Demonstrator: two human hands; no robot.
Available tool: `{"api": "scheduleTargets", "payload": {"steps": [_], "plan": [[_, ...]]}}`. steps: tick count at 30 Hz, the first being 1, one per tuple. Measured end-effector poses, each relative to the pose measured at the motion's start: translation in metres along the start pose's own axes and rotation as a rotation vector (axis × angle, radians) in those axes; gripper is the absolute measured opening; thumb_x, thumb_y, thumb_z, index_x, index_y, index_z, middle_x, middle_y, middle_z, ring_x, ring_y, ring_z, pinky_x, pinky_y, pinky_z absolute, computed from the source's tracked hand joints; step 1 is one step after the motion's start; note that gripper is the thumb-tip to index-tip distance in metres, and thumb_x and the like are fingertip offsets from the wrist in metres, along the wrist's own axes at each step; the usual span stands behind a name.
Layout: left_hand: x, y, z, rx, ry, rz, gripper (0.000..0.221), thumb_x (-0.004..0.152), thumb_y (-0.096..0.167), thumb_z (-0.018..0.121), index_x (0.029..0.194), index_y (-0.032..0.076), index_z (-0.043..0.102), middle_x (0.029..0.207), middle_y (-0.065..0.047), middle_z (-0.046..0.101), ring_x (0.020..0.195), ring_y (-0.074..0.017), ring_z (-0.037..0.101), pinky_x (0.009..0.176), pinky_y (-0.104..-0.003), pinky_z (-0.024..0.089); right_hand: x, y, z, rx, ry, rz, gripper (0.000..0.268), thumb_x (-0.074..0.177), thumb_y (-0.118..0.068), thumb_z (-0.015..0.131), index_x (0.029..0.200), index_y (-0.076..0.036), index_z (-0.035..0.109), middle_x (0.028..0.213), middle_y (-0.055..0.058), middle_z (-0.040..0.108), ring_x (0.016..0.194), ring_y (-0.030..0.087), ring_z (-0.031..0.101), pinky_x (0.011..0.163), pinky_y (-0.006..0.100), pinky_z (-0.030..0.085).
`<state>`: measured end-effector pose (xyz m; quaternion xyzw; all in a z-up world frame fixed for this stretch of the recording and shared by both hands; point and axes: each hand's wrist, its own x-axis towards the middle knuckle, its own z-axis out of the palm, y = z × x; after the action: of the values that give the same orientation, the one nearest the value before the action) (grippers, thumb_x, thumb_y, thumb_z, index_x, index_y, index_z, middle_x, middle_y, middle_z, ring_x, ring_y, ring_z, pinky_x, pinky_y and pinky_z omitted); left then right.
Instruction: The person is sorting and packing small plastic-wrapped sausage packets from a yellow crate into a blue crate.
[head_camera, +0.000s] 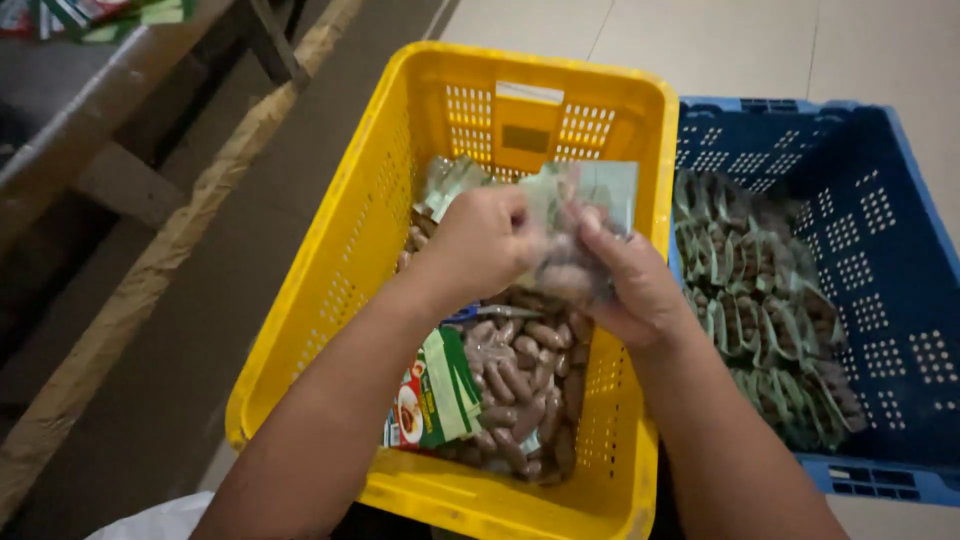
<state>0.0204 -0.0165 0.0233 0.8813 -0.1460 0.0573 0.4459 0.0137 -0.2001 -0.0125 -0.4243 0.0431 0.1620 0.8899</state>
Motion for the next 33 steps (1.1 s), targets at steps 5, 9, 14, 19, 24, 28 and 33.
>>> {"api": "scheduleTargets", "payload": {"steps": [5,9,14,19,24,28,33], "plan": [[0.011,-0.003,0.010,-0.693,0.171,-0.237,0.012,0.075,-0.003,0.063,0.071,0.006,0.055,0.075,-0.001,0.063,0.070,-0.0120,0.060,0.055,-0.030,0.052,-0.016,-0.027,0.031,0.238,0.042,0.120,0.020,0.096,-0.023,0.074,0.091,-0.004,0.069,0.085,0.009,0.075,0.072,0.020,0.075,0.060,0.031,0.061],[0.024,-0.050,0.027,-1.213,0.234,-0.528,0.033,0.075,-0.015,0.060,0.092,0.013,0.058,0.077,-0.002,0.058,0.061,-0.0136,0.060,0.047,-0.025,0.050,-0.010,-0.032,0.025,0.414,-0.187,0.098,0.013,0.094,-0.026,0.074,0.091,-0.019,0.065,0.073,-0.012,0.038,0.064,-0.001,0.043,0.050,0.009,0.026],[0.006,-0.126,0.097,-0.287,-0.270,-0.237,0.017,0.066,0.015,0.069,0.082,0.015,0.063,0.093,-0.005,0.068,0.090,-0.0165,0.063,0.071,-0.028,0.057,-0.002,-0.030,0.014,0.278,-0.015,0.160,0.048,0.095,-0.057,0.058,0.109,-0.014,0.074,0.108,0.013,0.075,0.096,0.033,0.073,0.075,0.045,0.057],[-0.020,-0.172,0.207,0.534,-0.732,-0.122,0.032,0.083,0.059,0.072,0.099,0.032,0.080,0.102,-0.002,0.070,0.088,-0.0288,0.074,0.071,-0.041,0.061,0.012,-0.019,-0.003,0.223,-0.019,0.174,0.065,0.091,-0.068,0.046,0.127,-0.019,0.069,0.130,0.016,0.070,0.123,0.043,0.066,0.103,0.064,0.053],[-0.038,-0.184,0.213,0.651,-0.250,0.331,0.018,0.085,0.032,0.075,0.080,0.015,0.070,0.085,-0.001,0.060,0.066,-0.0210,0.070,0.059,-0.036,0.059,0.009,-0.017,0.001,0.189,0.003,0.143,0.066,0.092,-0.063,0.049,0.136,-0.017,0.064,0.136,0.016,0.067,0.124,0.042,0.064,0.104,0.060,0.053],[-0.009,-0.067,0.091,0.231,-0.534,-0.311,0.009,0.079,0.016,0.083,0.083,0.012,0.076,0.078,-0.003,0.077,0.084,-0.0293,0.075,0.071,-0.039,0.062,0.012,-0.014,-0.004,0.199,0.036,0.182,0.061,0.100,-0.056,0.042,0.141,-0.016,0.059,0.140,0.016,0.064,0.127,0.042,0.061,0.108,0.062,0.048],[0.010,-0.095,-0.012,-0.154,-0.038,-0.440,0.024,0.079,0.022,0.082,0.102,0.015,0.081,0.090,-0.008,0.078,0.077,-0.0244,0.074,0.058,-0.040,0.064,-0.002,-0.026,0.015,0.235,0.006,0.214,0.062,0.100,-0.056,0.040,0.141,-0.013,0.058,0.139,0.023,0.062,0.125,0.046,0.060,0.110,0.065,0.046]]}}
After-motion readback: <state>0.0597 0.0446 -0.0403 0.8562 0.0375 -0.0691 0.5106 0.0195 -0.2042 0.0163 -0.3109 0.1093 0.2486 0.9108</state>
